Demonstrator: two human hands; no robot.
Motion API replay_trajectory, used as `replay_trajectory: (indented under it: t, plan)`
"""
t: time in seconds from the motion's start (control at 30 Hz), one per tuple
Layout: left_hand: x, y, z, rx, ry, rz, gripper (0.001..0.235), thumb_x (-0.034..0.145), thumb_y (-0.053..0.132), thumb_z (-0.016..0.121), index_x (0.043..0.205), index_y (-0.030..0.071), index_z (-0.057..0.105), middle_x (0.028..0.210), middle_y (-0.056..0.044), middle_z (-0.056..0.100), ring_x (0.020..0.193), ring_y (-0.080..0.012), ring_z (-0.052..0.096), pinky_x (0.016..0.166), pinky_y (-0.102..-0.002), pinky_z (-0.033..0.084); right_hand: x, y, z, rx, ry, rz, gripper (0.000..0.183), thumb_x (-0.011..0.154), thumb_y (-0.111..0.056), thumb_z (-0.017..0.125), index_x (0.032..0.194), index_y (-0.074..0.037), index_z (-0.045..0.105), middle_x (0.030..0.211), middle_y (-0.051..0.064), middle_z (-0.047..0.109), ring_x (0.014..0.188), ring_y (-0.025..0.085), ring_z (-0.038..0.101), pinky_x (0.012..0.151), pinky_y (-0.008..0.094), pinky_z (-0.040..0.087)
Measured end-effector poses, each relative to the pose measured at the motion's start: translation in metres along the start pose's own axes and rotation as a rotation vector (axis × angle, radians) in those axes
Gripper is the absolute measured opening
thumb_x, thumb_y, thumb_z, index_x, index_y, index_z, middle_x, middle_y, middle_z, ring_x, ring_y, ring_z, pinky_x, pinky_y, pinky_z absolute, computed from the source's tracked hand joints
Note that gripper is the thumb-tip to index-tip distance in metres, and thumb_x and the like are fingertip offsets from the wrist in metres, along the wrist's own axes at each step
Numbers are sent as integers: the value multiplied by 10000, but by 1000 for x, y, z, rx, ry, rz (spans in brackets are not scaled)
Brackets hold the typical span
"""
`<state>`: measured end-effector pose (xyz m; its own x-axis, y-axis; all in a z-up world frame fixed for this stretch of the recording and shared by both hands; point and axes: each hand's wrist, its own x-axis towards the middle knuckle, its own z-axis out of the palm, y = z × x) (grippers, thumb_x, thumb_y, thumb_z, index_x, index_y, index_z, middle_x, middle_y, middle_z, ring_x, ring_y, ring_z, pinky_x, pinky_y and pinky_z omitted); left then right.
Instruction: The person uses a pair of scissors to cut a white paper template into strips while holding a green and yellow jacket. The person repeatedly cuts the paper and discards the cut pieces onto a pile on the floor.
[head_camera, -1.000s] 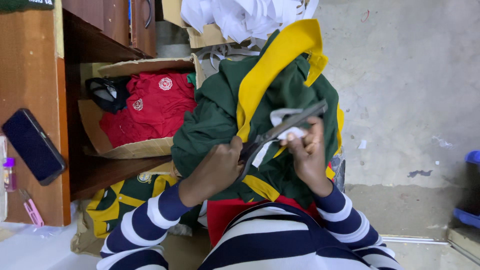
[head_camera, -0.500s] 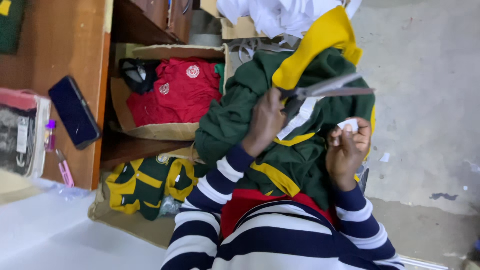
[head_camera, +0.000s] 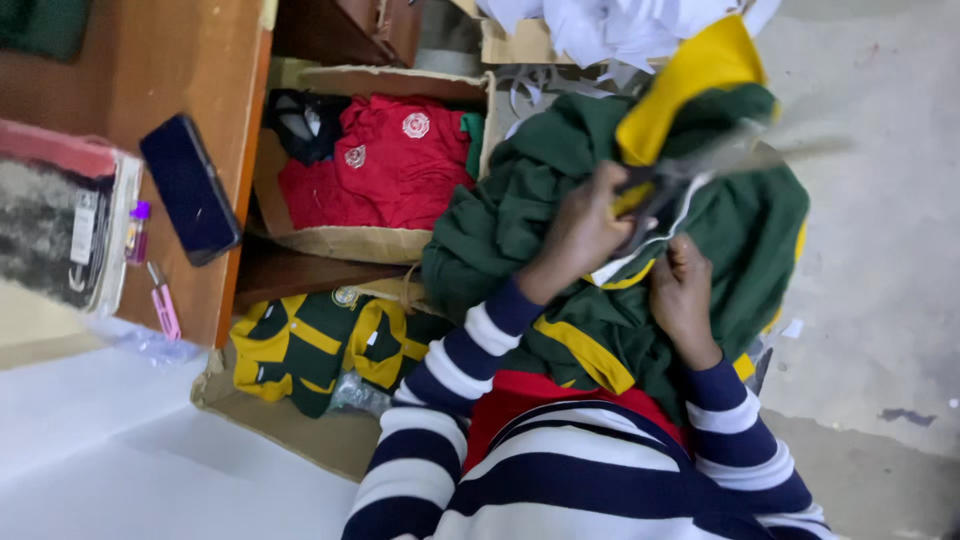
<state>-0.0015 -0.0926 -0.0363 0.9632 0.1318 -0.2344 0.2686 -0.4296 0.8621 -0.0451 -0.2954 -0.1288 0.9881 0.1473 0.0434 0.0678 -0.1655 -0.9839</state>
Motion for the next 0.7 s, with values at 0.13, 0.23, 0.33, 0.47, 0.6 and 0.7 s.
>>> replay_trajectory:
  t: [0.13, 0.23, 0.33, 0.47, 0.6, 0.7]
  plan:
    - [5, -11, -32, 143, 204, 62, 488, 737, 312, 860, 1171, 260, 644, 1038, -67, 791, 1025, -337, 789, 880, -455, 654, 14, -43, -2, 29, 50, 19, 98, 1100, -27, 584, 1049, -52, 664, 794, 86, 617, 742, 126, 487, 716, 309, 405]
    - [-33, -34, -128, 240, 447, 73, 603, 695, 154, 894, 1252, 181, 666, 1094, -133, 752, 1043, -405, 757, 907, -482, 636, 13, -55, -16, 146, 174, 117, 68, 1142, -106, 595, 1128, -68, 650, 760, 36, 605, 622, 66, 467, 605, 200, 353]
    - [-90, -46, -221, 575, 811, 201, 685, 649, 86, 931, 1287, 79, 680, 1070, -206, 693, 968, -453, 708, 842, -510, 600, 21, -47, -32, 189, 199, 132, 69, 1164, -130, 610, 1163, -71, 647, 745, 49, 603, 567, 82, 492, 560, 190, 369]
    - [-198, -56, -319, 1129, 844, -99, 622, 589, 265, 1009, 1137, 92, 768, 897, -153, 686, 863, -378, 710, 805, -423, 588, 32, -39, -24, 264, 228, 160, 58, 1147, -102, 612, 1159, -55, 645, 720, 58, 591, 534, 85, 459, 534, 200, 373]
    - [-268, -73, -314, 1387, 685, -67, 425, 952, 241, 823, 1168, -50, 600, 1061, -260, 609, 1008, -453, 618, 902, -505, 479, 44, -65, -16, 226, 74, 189, 212, 1124, -319, 616, 1133, -110, 651, 843, -16, 637, 649, 27, 483, 592, 164, 379]
    - [-280, -119, -309, 1191, 387, -266, 365, 722, 73, 801, 1039, 40, 624, 899, -194, 661, 875, -382, 654, 813, -467, 516, 64, -88, -14, 202, 26, 228, 147, 1119, -96, 581, 1162, -67, 718, 887, 5, 680, 642, 20, 511, 574, 153, 425]
